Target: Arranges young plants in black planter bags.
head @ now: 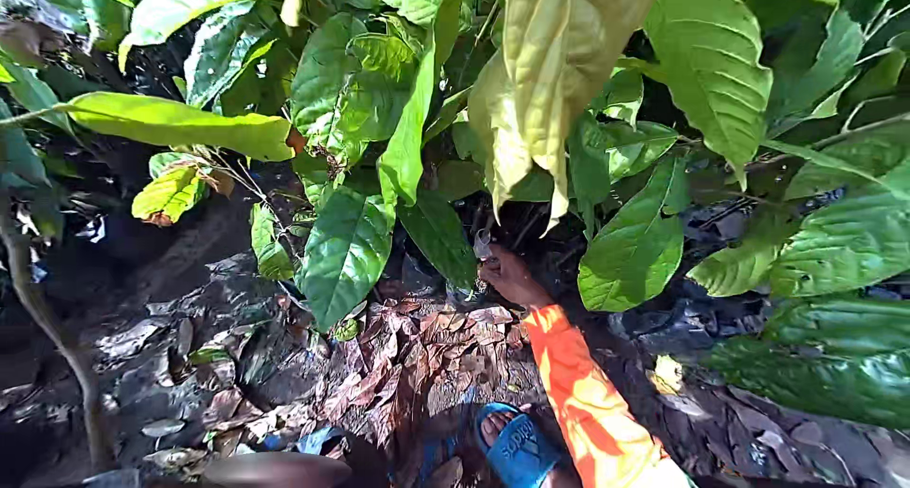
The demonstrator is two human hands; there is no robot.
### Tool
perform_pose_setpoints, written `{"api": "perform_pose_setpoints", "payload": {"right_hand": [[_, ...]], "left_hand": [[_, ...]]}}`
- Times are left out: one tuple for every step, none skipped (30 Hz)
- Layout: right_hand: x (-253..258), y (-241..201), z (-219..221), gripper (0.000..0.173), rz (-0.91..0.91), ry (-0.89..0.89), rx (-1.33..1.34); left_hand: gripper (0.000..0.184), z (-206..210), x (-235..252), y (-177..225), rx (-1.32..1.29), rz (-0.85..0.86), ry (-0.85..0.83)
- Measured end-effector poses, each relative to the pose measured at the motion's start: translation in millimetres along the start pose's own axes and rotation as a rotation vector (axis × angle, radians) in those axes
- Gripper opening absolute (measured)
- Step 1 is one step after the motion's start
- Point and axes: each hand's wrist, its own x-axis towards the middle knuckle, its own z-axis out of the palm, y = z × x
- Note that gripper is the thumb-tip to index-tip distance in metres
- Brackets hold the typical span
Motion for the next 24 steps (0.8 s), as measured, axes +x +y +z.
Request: {"api": "perform_pose_setpoints", "payload": {"right_hand": [[-17.0,-0.5,3.2,0.053,0.011,0.024,0.022],[-39.0,-4.1,8.0,0.052,0.012,0.011,0.053],[-65.2,-12.8,13.1,0.054,0.004,-0.054,0.119],[-91.4,-21.1,19.9,0.057,-0.051,-0.145,0.195],[-115.6,-30.1,27.3,0.063,-0.131,-0.239,0.268],[-134.5,-37.9,34.7,0.069,-0.227,-0.323,0.306],[-148.1,-44.6,41.9,0.075,-0.319,-0.361,0.326],[-156.2,-49.4,47.8,0.079,-0.402,-0.355,0.344],[-161.0,-53.1,51.3,0.082,-0.458,-0.311,0.361],[-163.1,-55.0,52.9,0.081,-0.488,-0.229,0.379],[-163.9,-56.0,53.2,0.077,-0.499,-0.114,0.392],[-164.6,-56.3,53.5,0.072,-0.48,0.016,0.388],[-165.6,-57.0,53.5,0.067,-0.436,0.152,0.357],[-166.7,-57.4,53.3,0.061,-0.371,0.274,0.31],[-165.9,-57.7,52.0,0.052,-0.304,0.384,0.274],[-161.4,-56.3,48.9,0.043,-0.241,0.49,0.23],[-155.5,-52.0,43.8,0.036,-0.189,0.582,0.177],[-149.2,-44.4,38.4,0.029,-0.144,0.655,0.125],[-143.6,-35.8,32.8,0.026,-0.108,0.699,0.09],[-140.4,-28.2,26.4,0.025,-0.074,0.718,0.073],[-138.6,-21.7,19.5,0.026,-0.04,0.726,0.065],[-136.4,-15.1,13.2,0.027,-0.007,0.74,0.039],[-135.0,-8.2,7.9,0.029,0.031,0.752,-0.003],[-133.3,-2.0,3.0,0.031,0.058,0.765,-0.054]], "left_hand": [[0.042,2.6,3.3,2.9,0.0,0.004,-0.022],[0.042,5.9,8.2,5.9,-0.004,0.019,-0.048],[0.042,9.7,14.6,11.0,0.0,0.039,-0.091],[0.043,14.3,22.8,18.1,0.012,0.067,-0.143],[0.045,19.8,32.4,27.3,0.029,0.091,-0.198],[0.045,26.3,42.6,38.1,0.049,0.113,-0.258],[0.044,34.5,53.2,49.2,0.067,0.137,-0.309],[0.045,44.4,64.3,60.4,0.088,0.169,-0.344],[0.044,56.1,75.6,69.8,0.11,0.212,-0.364],[0.044,69.6,87.2,76.1,0.128,0.257,-0.369],[0.045,84.5,100.0,80.2,0.139,0.308,-0.37],[0.045,100.7,113.1,84.1,0.158,0.365,-0.378],[0.047,116.7,126.0,89.0,0.179,0.414,-0.41],[0.046,133.2,137.4,93.8,0.189,0.458,-0.461],[0.045,149.9,148.1,98.3,0.204,0.503,-0.523],[0.045,166.3,158.4,103.4,0.236,0.542,-0.585],[0.046,182.0,167.2,108.4,0.27,0.56,-0.64],[0.046,195.9,174.4,113.0,0.304,0.558,-0.7],[0.046,206.8,181.1,117.5,0.338,0.545,-0.758],[0.045,214.5,187.1,120.8,0.357,0.532,-0.798],[0.043,217.9,193.1,122.1,0.344,0.505,-0.822],[0.043,216.9,199.2,120.9,0.308,0.466,-0.829],[0.044,212.7,204.3,115.6,0.265,0.426,-0.819],[0.044,204.3,207.9,109.8,0.226,0.38,-0.798]]}}
